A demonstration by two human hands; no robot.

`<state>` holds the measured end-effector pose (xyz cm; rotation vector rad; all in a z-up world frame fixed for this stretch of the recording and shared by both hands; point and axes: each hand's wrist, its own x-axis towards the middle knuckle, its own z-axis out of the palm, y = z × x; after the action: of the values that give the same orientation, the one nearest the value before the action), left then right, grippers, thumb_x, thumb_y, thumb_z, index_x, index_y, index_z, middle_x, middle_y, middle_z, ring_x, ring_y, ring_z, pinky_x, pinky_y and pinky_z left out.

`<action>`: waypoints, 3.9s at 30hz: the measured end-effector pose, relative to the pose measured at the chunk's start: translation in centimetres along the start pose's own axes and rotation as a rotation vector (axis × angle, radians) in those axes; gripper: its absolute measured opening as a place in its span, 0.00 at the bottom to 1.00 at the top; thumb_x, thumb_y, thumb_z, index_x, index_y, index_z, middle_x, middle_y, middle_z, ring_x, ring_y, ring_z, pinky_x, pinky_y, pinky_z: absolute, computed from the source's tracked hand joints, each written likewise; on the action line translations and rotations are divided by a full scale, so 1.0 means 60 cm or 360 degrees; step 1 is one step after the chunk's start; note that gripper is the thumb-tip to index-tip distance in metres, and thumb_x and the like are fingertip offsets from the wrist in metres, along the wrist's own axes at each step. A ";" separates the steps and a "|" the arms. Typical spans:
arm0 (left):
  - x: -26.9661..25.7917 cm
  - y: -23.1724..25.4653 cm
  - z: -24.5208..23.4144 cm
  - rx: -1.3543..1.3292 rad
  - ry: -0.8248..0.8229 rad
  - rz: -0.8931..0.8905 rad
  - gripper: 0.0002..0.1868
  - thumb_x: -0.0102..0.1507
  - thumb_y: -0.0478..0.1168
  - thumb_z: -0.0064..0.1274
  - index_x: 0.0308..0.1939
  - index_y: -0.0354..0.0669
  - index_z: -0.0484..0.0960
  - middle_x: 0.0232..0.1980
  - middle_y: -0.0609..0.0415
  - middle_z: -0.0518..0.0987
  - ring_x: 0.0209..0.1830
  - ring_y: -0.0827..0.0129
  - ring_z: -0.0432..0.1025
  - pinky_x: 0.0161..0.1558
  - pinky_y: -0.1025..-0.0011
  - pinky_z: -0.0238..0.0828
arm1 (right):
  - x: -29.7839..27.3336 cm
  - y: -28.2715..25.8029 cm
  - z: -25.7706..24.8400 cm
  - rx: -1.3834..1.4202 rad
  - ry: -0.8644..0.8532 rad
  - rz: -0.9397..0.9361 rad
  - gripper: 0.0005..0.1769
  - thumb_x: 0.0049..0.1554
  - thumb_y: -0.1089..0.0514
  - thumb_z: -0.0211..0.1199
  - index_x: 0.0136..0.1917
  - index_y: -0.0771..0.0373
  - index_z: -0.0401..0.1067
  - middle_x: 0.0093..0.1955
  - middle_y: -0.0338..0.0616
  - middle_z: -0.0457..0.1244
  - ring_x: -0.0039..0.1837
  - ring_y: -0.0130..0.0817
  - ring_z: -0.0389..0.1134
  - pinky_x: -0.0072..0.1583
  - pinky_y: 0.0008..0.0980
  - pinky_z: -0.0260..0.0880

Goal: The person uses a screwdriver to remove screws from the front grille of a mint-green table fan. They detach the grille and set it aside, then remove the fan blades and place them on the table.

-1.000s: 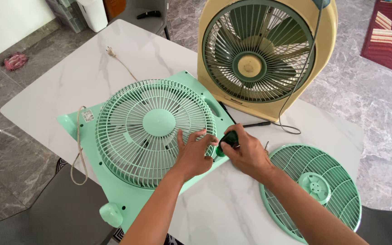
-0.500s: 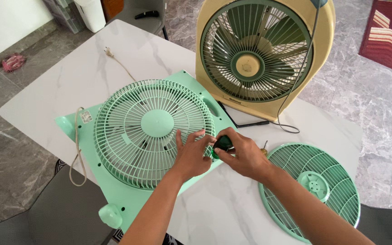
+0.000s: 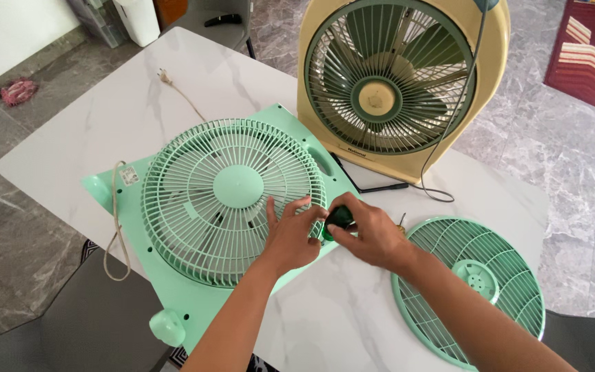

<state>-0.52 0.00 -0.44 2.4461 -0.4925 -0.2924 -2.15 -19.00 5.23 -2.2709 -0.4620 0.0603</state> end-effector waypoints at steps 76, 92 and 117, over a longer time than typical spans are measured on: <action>-0.037 -0.009 0.031 0.0036 0.0167 0.0173 0.20 0.58 0.42 0.61 0.54 0.54 0.82 0.54 0.67 0.82 0.79 0.68 0.49 0.75 0.35 0.13 | 0.004 -0.080 0.000 -0.1006 -0.0634 0.0592 0.18 0.66 0.45 0.51 0.57 0.63 0.65 0.49 0.54 0.69 0.53 0.53 0.72 0.53 0.53 0.70; -0.027 -0.016 0.044 0.0130 0.0096 0.0110 0.16 0.56 0.58 0.64 0.44 0.64 0.87 0.57 0.73 0.80 0.79 0.67 0.46 0.73 0.35 0.08 | -0.007 -0.074 0.002 -0.0748 -0.0527 0.0225 0.22 0.58 0.50 0.56 0.65 0.53 0.71 0.55 0.53 0.67 0.60 0.53 0.69 0.58 0.50 0.71; -0.031 -0.021 0.045 0.0252 0.0044 0.0049 0.18 0.59 0.61 0.62 0.46 0.60 0.86 0.59 0.75 0.80 0.81 0.70 0.47 0.76 0.36 0.10 | -0.012 -0.061 0.005 -0.0655 -0.0375 0.0034 0.11 0.50 0.60 0.67 0.49 0.57 0.74 0.56 0.50 0.63 0.60 0.50 0.66 0.57 0.46 0.71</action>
<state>-2.70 0.27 -3.18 2.5897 -0.5598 -0.2134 -4.01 -16.79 7.58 -2.6871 -0.6189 0.2679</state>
